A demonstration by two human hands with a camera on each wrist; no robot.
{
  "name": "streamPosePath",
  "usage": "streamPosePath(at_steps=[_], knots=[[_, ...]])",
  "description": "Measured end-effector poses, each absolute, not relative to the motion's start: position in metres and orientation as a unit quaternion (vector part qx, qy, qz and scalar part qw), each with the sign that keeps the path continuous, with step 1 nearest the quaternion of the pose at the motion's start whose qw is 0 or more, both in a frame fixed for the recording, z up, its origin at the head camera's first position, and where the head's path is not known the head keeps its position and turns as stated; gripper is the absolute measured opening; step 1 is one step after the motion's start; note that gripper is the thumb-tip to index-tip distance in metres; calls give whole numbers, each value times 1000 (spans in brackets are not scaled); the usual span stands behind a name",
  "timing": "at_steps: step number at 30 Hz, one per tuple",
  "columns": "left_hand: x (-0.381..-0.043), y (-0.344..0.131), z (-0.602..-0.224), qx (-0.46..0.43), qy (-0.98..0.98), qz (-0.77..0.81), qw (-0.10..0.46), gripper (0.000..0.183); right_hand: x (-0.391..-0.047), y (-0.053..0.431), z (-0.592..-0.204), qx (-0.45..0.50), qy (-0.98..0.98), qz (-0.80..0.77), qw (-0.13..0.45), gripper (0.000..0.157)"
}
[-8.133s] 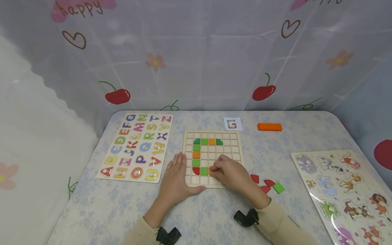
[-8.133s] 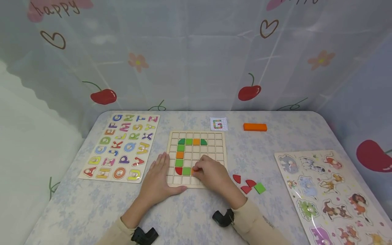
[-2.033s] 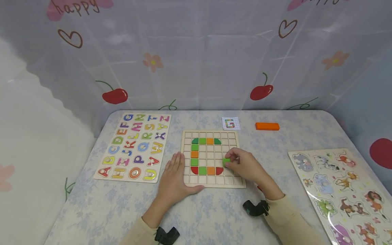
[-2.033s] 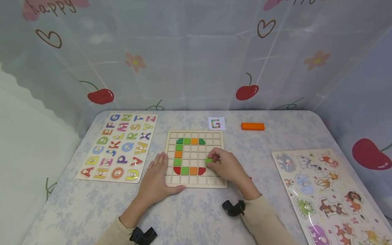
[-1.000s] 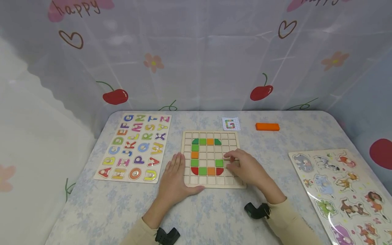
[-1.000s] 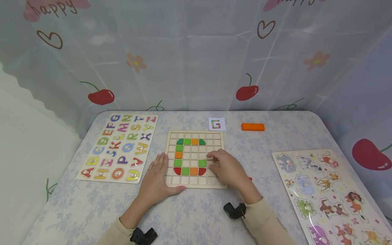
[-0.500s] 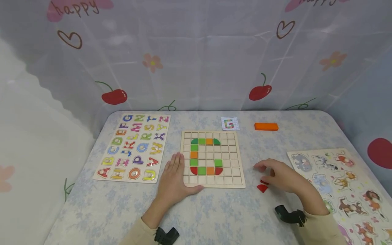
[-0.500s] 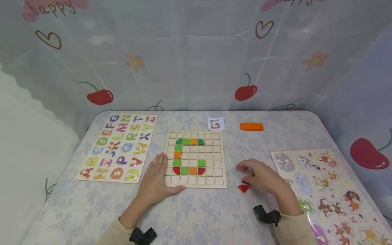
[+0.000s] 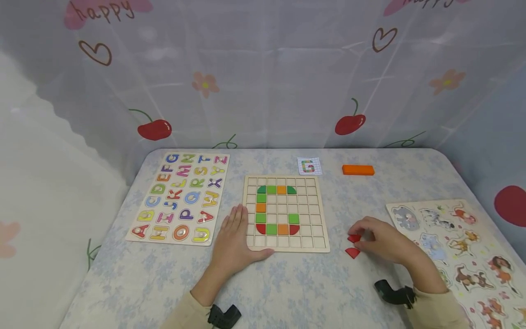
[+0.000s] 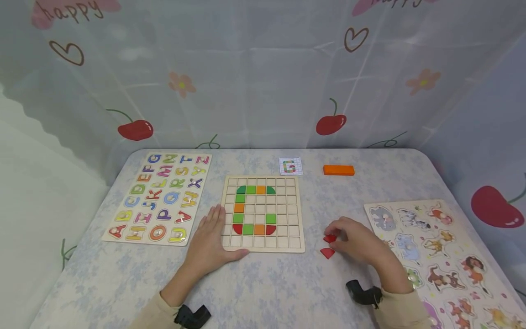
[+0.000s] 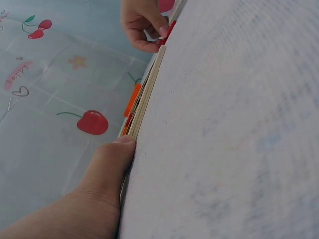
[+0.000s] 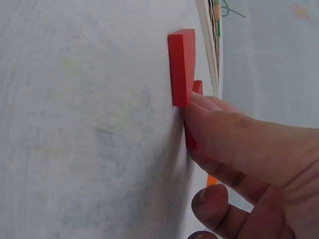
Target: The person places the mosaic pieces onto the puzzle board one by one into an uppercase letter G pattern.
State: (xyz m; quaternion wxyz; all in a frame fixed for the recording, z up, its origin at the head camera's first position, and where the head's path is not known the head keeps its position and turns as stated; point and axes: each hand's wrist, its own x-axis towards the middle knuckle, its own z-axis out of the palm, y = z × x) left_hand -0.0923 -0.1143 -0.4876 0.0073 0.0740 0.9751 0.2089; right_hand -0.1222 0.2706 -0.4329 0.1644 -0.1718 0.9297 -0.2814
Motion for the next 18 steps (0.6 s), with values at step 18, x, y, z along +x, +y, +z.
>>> streamPosePath(at_steps=[18], knots=[[-93,-114,-488,69,976,204,6,132,-133,256,-435,-140,934,-296,142,18]])
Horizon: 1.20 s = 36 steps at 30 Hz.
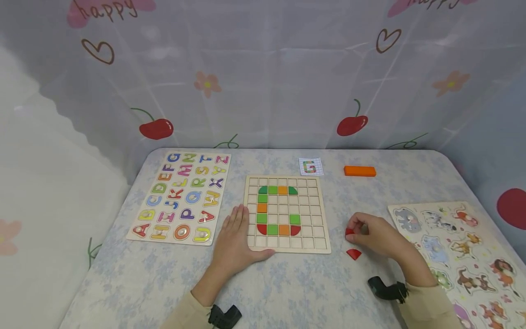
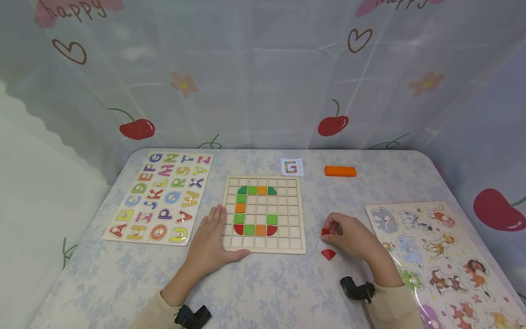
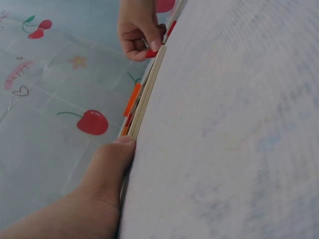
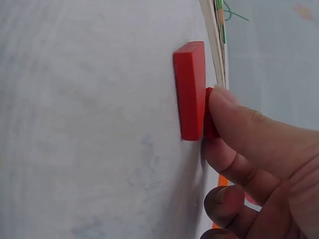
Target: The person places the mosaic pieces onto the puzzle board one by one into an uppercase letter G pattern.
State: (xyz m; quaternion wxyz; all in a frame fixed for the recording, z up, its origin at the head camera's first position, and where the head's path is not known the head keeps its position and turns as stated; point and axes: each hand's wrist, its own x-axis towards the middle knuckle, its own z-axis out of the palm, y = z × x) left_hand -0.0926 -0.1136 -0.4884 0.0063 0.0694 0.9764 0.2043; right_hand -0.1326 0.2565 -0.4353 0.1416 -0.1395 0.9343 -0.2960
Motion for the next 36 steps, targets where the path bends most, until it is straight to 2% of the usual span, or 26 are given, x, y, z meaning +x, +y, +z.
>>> streamPosePath(at_steps=[12,26,36], knots=[[-94,-113,-490,72,978,195,2,132,-147,241,-438,-124,927,-339,104,18],[-93,-114,-491,74,979,191,2,133,-169,165,-438,-122,907,-385,118,16],[-93,-114,-491,75,979,190,-7,132,-177,129,-438,-132,921,-349,110,14]])
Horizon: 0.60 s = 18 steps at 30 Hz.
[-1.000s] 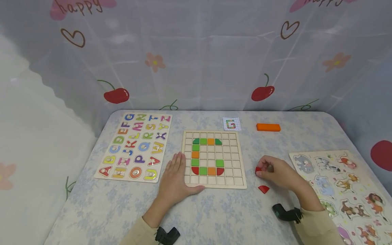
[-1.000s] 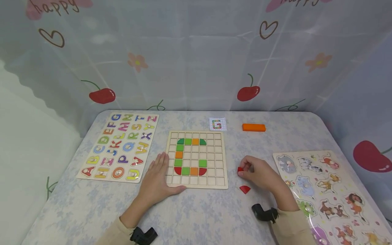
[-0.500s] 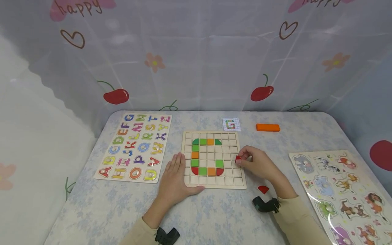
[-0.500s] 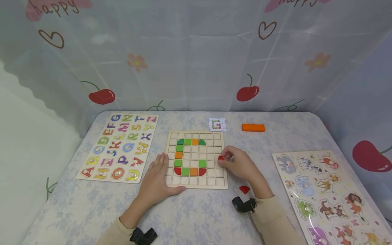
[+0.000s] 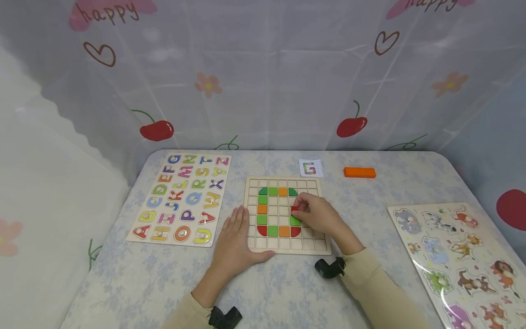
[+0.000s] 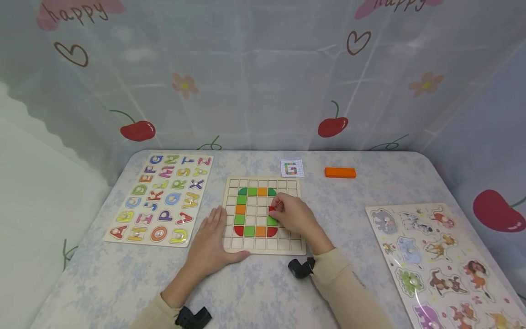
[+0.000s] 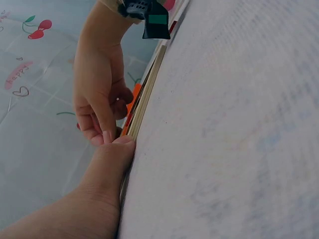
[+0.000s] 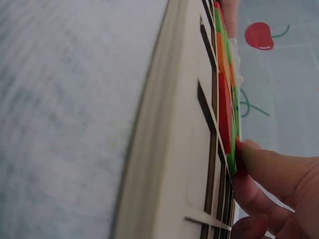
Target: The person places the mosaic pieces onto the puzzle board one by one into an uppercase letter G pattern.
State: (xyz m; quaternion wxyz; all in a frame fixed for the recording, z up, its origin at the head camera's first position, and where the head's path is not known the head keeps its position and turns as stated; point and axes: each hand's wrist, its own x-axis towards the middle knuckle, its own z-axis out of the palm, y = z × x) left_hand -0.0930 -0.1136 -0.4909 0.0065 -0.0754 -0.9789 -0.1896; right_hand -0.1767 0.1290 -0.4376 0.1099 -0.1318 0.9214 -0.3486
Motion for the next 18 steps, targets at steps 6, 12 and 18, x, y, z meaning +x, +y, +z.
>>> streamPosePath(at_steps=[6,12,18], knots=[[-93,-114,-491,-77,-980,-185,9,133,-179,124,-439,-132,932,-320,108,14],[-94,-115,-492,-76,-981,-181,9,133,-180,123,-441,-137,937,-303,112,9],[-93,-114,-491,-77,-979,-189,14,133,-176,126,-435,-148,943,-274,118,7]])
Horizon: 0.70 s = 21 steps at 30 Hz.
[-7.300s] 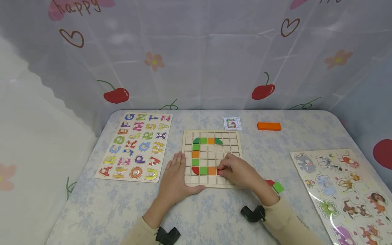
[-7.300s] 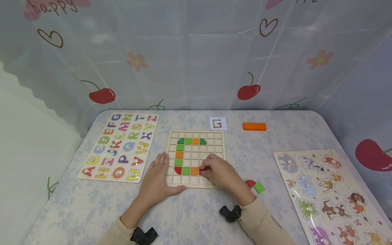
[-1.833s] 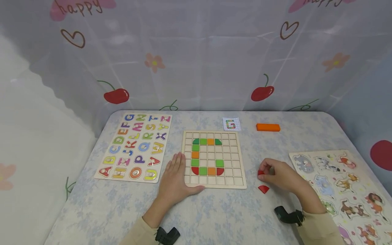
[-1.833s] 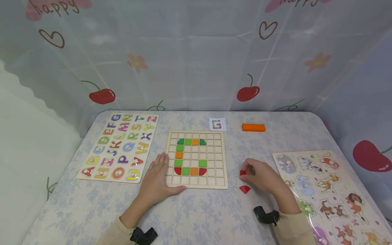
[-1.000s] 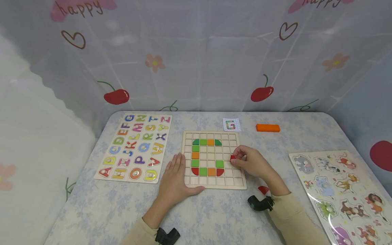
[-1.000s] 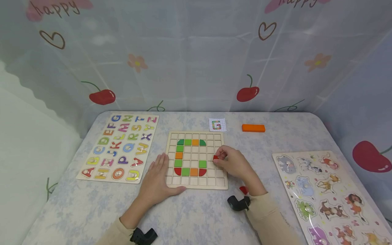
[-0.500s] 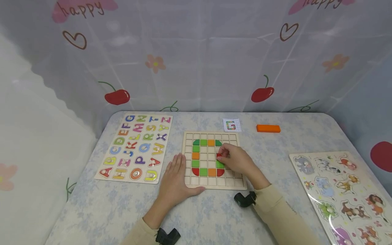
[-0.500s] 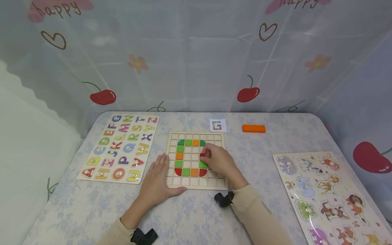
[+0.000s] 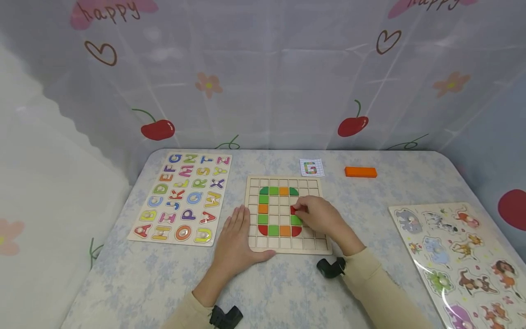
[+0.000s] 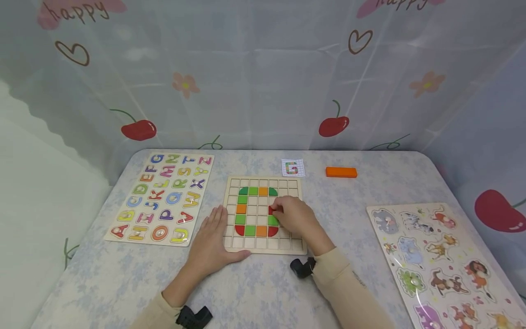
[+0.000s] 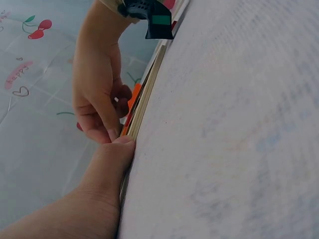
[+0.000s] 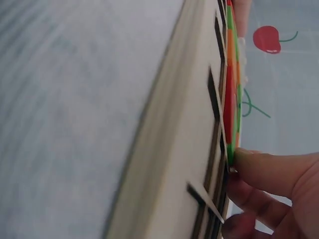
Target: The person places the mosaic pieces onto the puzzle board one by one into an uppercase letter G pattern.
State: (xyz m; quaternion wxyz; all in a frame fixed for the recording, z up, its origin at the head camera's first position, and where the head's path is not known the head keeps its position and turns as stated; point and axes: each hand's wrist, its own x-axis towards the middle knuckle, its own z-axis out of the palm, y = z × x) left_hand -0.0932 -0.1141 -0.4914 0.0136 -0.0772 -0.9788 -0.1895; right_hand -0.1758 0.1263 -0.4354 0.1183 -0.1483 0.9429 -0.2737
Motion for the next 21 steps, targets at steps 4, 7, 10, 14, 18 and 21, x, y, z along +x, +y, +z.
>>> streamPosePath(at_steps=[4,7,10,14,18,21], knots=[[-93,-114,-490,-76,-977,-197,12,133,-169,138,-429,-162,937,-283,128,16],[-93,-114,-491,-77,-978,-195,15,133,-161,152,-426,-156,932,-299,131,18],[-93,-114,-491,-79,-978,-194,16,133,-153,170,-424,-156,932,-303,126,18],[-93,-114,-491,-77,-977,-198,14,132,-140,199,-423,-169,930,-302,122,19],[-93,-114,-491,-75,-977,-201,13,132,-127,227,-423,-164,927,-304,145,20],[-93,-113,-492,-74,-977,-199,11,132,-120,242,-425,-148,931,-288,167,23]])
